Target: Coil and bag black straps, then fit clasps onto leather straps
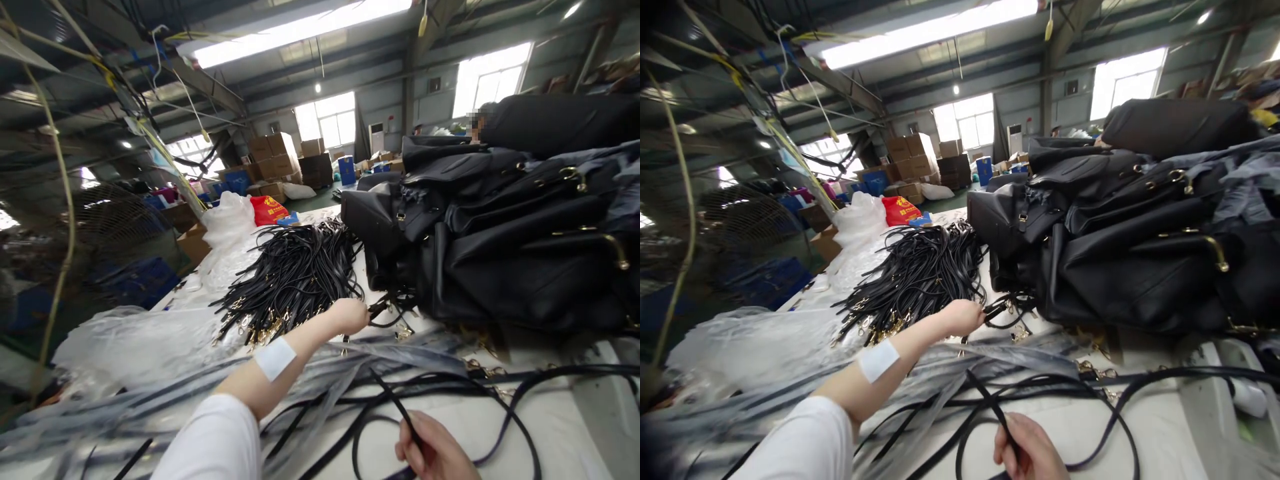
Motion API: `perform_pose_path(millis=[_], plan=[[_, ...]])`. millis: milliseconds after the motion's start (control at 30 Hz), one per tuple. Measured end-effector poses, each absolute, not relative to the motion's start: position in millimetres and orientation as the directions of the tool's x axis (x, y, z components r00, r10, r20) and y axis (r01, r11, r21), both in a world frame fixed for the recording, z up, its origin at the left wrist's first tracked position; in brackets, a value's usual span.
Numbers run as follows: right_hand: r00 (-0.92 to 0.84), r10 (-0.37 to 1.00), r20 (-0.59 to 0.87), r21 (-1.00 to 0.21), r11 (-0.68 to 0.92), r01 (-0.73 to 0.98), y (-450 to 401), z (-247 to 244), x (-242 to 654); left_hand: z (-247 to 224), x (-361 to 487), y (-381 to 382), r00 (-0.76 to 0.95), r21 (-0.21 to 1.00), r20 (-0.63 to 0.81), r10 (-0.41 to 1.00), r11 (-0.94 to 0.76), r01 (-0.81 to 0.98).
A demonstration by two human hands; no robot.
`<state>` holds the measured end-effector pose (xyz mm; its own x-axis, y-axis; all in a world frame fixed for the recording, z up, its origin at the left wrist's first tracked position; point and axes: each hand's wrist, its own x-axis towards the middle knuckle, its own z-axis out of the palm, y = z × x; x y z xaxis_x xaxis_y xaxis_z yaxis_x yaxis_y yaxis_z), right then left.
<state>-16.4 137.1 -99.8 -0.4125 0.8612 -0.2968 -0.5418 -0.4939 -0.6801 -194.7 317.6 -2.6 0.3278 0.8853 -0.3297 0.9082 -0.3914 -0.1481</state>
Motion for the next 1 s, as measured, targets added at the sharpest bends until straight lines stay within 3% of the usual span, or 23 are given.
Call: perform_pose_path(millis=[133, 333, 433, 567, 700, 900, 1000], plan=[[-0.404, 0.861, -0.309, -0.689, -0.496, -0.529, 130.1, -87.0, -11.2, 18.0, -266.3, 243.2, 0.276, -0.177, -0.331, 0.902, -0.347, 0.921], [-0.405, 0.861, -0.309, -0.725, -0.489, -0.485, 130.9, -96.6, 2.1, 12.5, -335.5, 147.4, 0.094, -0.168, -0.506, 0.857, -0.205, 0.964], [-0.387, 0.847, -0.364, -0.705, -0.522, -0.479, 135.8, -101.2, 6.2, 7.0, -347.1, 126.5, 0.045, -0.131, -0.479, 0.877, -0.122, 0.984], [-0.375, 0.816, -0.441, -0.658, -0.578, -0.484, 140.3, -97.6, 6.9, 2.7, -338.2, 128.4, 0.081, -0.024, -0.355, 0.932, -0.096, 0.995], [-0.355, 0.838, -0.414, -0.644, -0.545, -0.537, 137.6, -82.3, 3.2, -8.5, -307.1, 157.1, 0.133, 0.093, -0.238, 0.962, -0.114, 0.989], [-0.333, 0.902, -0.274, -0.750, -0.418, -0.513, 120.5, -55.4, -1.8, -35.7, -258.1, 211.6, 0.018, 0.216, -0.197, 0.980, 0.026, 0.976], [-0.285, 0.927, -0.243, -0.806, -0.357, -0.472, 111.7, -49.1, 1.5, -40.4, -244.6, 221.2, -0.026, 0.343, -0.181, 0.983, 0.088, 0.935]])
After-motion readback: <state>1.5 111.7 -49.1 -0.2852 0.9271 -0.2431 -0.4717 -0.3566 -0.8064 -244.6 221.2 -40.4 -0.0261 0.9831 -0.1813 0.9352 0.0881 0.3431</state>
